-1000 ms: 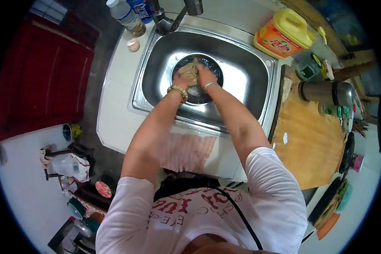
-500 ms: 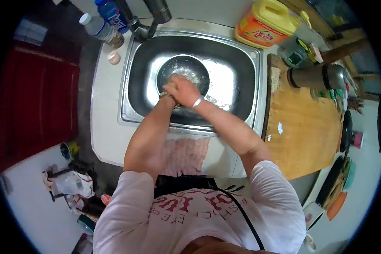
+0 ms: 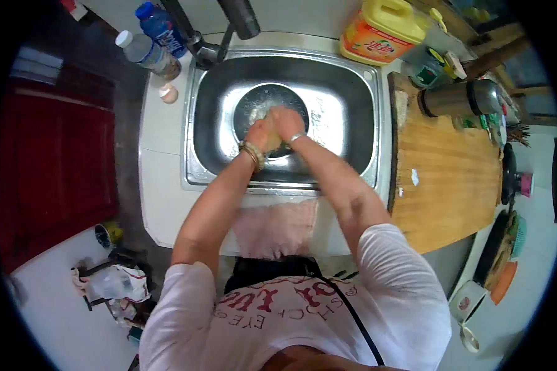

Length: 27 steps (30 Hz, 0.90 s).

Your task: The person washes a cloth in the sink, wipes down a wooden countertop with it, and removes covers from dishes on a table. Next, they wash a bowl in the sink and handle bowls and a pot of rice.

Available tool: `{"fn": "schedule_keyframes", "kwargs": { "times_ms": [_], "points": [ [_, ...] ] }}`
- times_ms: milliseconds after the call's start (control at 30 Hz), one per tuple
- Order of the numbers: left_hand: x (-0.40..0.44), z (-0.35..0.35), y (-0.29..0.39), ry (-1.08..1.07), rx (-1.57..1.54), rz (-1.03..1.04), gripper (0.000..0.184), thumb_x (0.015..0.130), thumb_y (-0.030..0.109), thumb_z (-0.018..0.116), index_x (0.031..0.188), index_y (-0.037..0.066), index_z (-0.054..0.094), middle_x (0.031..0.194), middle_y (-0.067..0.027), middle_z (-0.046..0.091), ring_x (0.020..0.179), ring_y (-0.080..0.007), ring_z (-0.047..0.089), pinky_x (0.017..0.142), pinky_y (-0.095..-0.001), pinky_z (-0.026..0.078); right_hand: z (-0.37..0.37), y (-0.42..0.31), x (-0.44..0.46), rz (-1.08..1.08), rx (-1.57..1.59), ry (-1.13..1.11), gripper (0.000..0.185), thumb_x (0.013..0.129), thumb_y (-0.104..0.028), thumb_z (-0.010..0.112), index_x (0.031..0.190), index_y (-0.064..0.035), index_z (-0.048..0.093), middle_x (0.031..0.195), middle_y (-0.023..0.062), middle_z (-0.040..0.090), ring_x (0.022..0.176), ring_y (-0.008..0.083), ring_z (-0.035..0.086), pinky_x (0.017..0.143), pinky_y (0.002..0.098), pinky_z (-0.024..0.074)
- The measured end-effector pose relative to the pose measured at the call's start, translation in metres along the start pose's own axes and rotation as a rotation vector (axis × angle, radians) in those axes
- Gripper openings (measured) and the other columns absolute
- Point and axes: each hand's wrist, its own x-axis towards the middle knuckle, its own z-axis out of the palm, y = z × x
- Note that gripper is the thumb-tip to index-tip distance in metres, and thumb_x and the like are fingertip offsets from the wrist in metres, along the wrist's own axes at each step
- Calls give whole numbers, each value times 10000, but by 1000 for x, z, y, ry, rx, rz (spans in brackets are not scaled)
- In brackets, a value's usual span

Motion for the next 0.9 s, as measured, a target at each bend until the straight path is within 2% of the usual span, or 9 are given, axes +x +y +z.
{"fn": "schedule_keyframes", "kwargs": {
  "times_ms": [167, 233, 300, 533, 600, 667, 767, 833, 900],
  "points": [
    [9, 51, -51, 630, -459, -286, 420, 824, 357, 533, 1093, 35, 554, 993, -148, 621, 883, -347, 603, 683, -398, 486, 26, 4, 0, 317, 125, 93, 250, 871, -244, 453, 957, -51, 587, 953, 199, 572, 943, 346, 554, 822, 425, 454],
    [12, 34, -47, 384, -917, -655, 397, 818, 342, 557, 1079, 43, 578, 912, -101, 635, 782, -278, 620, 645, -349, 491, 30, -10, -7, 455, 83, -19, 251, 865, -245, 465, 963, -46, 583, 984, 208, 557, 967, 353, 534, 843, 421, 440],
    [24, 35, -59, 138, -1449, -669, 405, 799, 370, 575, 1022, 32, 596, 995, -222, 607, 921, -318, 605, 702, -362, 507, 17, -32, -19, -63, 563, 121, 252, 848, -229, 480, 969, -32, 582, 1041, 212, 533, 963, 361, 524, 849, 406, 437],
    [6, -29, 21, 91, 194, 214, 365, 829, 346, 532, 1014, 38, 598, 1040, -223, 596, 940, -329, 590, 713, -371, 497, 20, -25, -15, -54, 156, 214, 203, 802, -260, 547, 914, -114, 631, 872, 164, 637, 824, 321, 615, 756, 434, 479],
    [30, 51, -21, 210, -528, 84, 338, 835, 317, 537, 1035, 50, 593, 1010, -183, 607, 929, -261, 589, 738, -333, 488, 16, -9, -1, 241, 290, 138, 236, 832, -281, 517, 858, -78, 636, 807, 169, 639, 764, 337, 618, 686, 441, 490],
    [18, 21, -12, 202, -537, -314, 306, 884, 267, 418, 997, 63, 616, 1054, -211, 595, 994, -327, 570, 855, -411, 433, 17, -23, -4, 254, 285, 164, 244, 839, -278, 512, 844, -67, 634, 790, 169, 639, 746, 348, 617, 660, 435, 493],
    [-10, -30, 8, 143, 166, 289, 347, 883, 296, 408, 1021, 44, 602, 1056, -220, 588, 1029, -354, 544, 893, -423, 402, 38, -44, -32, -57, 328, 414, 238, 854, -268, 504, 845, -59, 617, 793, 169, 629, 718, 351, 611, 608, 412, 494],
    [1, 24, -14, -42, 122, -10, 379, 871, 318, 413, 1035, 25, 586, 1042, -199, 597, 994, -352, 550, 884, -429, 399, 19, -38, -25, -67, 57, 232, 217, 853, -259, 507, 875, -62, 594, 812, 177, 616, 716, 353, 601, 626, 425, 488],
    [6, 45, -28, 35, -646, -254, 342, 841, 258, 481, 1064, 16, 571, 1024, -188, 606, 982, -307, 564, 865, -380, 426, 35, -1, -1, 126, -18, 130, 98, 816, -138, 507, 847, -62, 560, 817, 173, 587, 764, 330, 599, 667, 434, 485]
  ]
}}
